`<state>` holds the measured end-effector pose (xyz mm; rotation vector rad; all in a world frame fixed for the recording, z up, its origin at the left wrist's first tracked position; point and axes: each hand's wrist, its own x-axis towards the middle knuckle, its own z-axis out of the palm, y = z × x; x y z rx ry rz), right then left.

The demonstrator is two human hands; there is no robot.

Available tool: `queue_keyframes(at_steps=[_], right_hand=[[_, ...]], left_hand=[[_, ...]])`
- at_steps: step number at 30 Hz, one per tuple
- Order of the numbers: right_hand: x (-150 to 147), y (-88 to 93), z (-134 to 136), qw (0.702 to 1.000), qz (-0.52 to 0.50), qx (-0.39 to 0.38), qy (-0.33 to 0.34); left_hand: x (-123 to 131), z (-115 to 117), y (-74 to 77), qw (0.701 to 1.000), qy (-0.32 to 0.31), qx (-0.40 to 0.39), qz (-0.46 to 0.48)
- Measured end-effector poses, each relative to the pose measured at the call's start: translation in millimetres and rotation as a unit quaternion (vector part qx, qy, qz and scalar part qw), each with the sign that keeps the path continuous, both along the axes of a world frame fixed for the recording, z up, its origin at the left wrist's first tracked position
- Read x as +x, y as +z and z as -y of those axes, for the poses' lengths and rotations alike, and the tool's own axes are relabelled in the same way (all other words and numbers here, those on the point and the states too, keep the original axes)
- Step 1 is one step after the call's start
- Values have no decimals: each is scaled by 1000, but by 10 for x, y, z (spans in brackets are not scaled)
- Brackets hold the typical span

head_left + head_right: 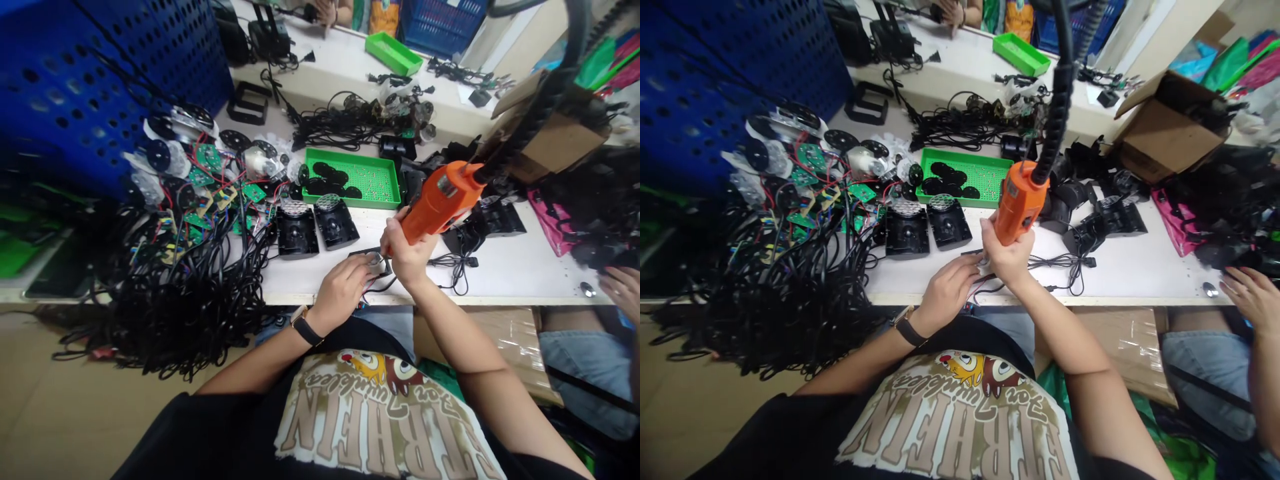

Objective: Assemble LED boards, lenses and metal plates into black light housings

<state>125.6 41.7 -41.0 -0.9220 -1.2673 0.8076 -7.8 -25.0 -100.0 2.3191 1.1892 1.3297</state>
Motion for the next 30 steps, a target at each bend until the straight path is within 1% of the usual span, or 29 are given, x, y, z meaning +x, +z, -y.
queue_keyframes(at_steps=[2,4,6,8,10,12,14,15,17,19,21,23,24,26,30], right_hand=[[8,60,12,1000,-17,5,-9],[25,133,19,999,-30,22,-37],[53,208,13,997,-7,40,-64],[92,276,-5,995,45,46,-76],[147,332,-24,992,103,35,-65],[230,373,-25,988,147,22,-34],[346,396,13,982,188,16,1],[414,396,51,977,211,15,5],[550,367,160,962,272,3,-21],[649,290,289,932,356,-39,-50],[674,173,402,896,431,-106,-22],[625,44,467,870,467,-158,23],[583,-13,480,864,473,-170,35],[493,-95,472,860,478,-174,34],[396,-133,406,853,496,-157,24]], left_hand=[[-4,1,5,1000,-2,-1,6],[-13,1,13,1000,-9,-10,23],[-25,-4,29,999,-13,-23,43],[-34,-18,57,998,-9,-38,58],[-34,-41,96,996,2,-49,71],[-23,-68,138,995,7,-52,81],[-3,-96,170,995,5,-47,83],[8,-108,178,996,2,-45,80],[27,-124,181,996,-1,-47,78],[39,-129,167,996,-2,-52,76],[45,-125,144,996,-1,-50,68],[47,-117,120,998,-1,-37,52],[47,-113,108,999,-1,-28,44],[49,-107,89,999,-2,-16,31],[51,-102,68,1000,1,-16,14]])
